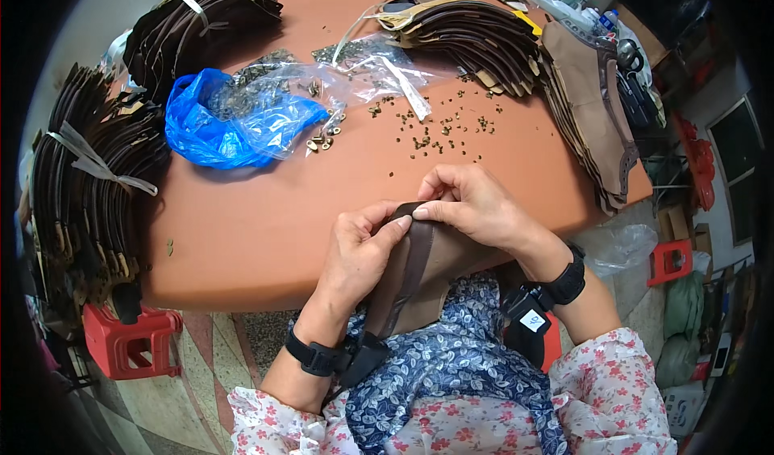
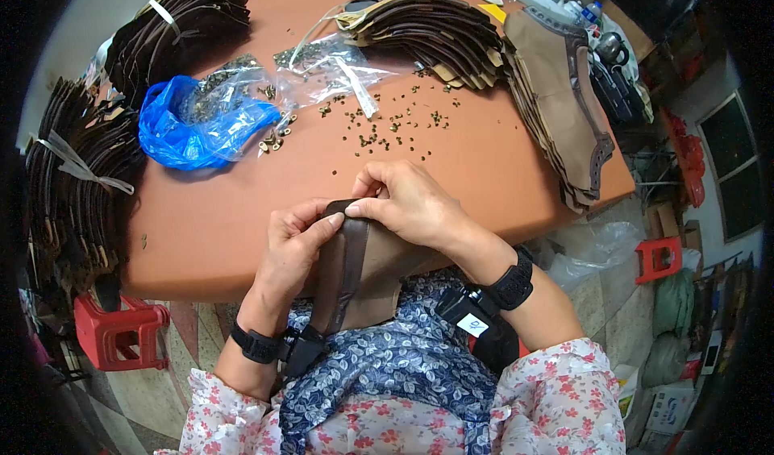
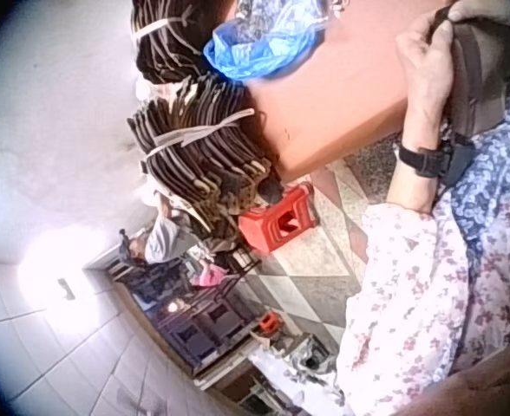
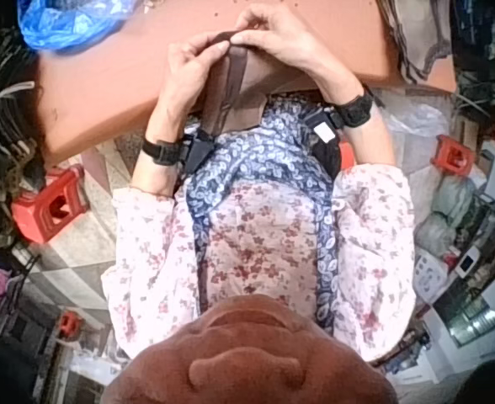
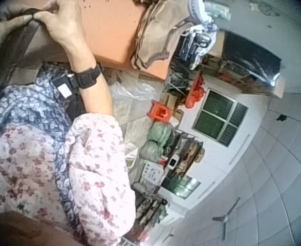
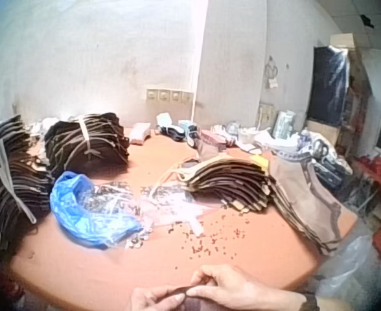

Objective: Manually aligning and preparing shoe upper components on a production table.

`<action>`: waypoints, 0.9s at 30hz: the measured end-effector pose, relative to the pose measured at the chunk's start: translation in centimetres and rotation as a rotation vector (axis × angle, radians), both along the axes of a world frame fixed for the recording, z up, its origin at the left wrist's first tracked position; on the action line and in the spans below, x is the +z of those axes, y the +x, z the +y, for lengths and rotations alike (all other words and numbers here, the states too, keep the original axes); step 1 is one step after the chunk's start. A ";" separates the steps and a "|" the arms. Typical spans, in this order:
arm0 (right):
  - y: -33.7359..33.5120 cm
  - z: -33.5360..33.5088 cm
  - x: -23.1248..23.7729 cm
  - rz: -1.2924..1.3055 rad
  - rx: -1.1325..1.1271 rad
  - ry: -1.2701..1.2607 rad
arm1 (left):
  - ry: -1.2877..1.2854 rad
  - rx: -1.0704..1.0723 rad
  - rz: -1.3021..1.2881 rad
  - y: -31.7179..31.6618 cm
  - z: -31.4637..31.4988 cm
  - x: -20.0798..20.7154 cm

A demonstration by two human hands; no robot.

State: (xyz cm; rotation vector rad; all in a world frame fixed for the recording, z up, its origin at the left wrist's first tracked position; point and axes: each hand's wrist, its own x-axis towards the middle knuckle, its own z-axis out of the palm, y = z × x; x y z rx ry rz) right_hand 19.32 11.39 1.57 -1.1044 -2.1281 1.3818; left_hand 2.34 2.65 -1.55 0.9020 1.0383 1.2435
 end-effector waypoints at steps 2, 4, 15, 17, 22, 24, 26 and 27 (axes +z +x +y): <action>-0.3 -0.3 0.4 -0.045 -0.017 0.036 | -0.003 -0.002 0.012 -0.1 0.0 0.2; -0.6 -1.2 0.9 -0.071 -0.056 0.135 | -0.012 -0.006 0.037 -0.1 0.1 0.4; 0.6 -0.9 0.1 0.074 -0.053 -0.033 | -0.077 0.014 -0.046 0.1 0.3 0.8; 0.4 -0.9 0.1 0.070 -0.049 -0.058 | -0.067 0.016 -0.031 0.1 0.4 0.6; -0.2 -0.8 0.5 -0.033 -0.060 -0.037 | -0.045 0.026 0.035 0.3 0.2 0.5; -0.4 -0.6 0.4 -0.042 -0.058 -0.043 | -0.009 0.041 0.116 0.3 -0.1 0.6; -0.3 -0.6 -0.5 -0.011 -0.082 0.000 | 0.029 0.035 0.194 0.4 -0.1 0.5; -0.2 -0.7 -1.0 -0.010 -0.091 0.066 | 0.046 0.031 0.232 0.5 -0.1 0.3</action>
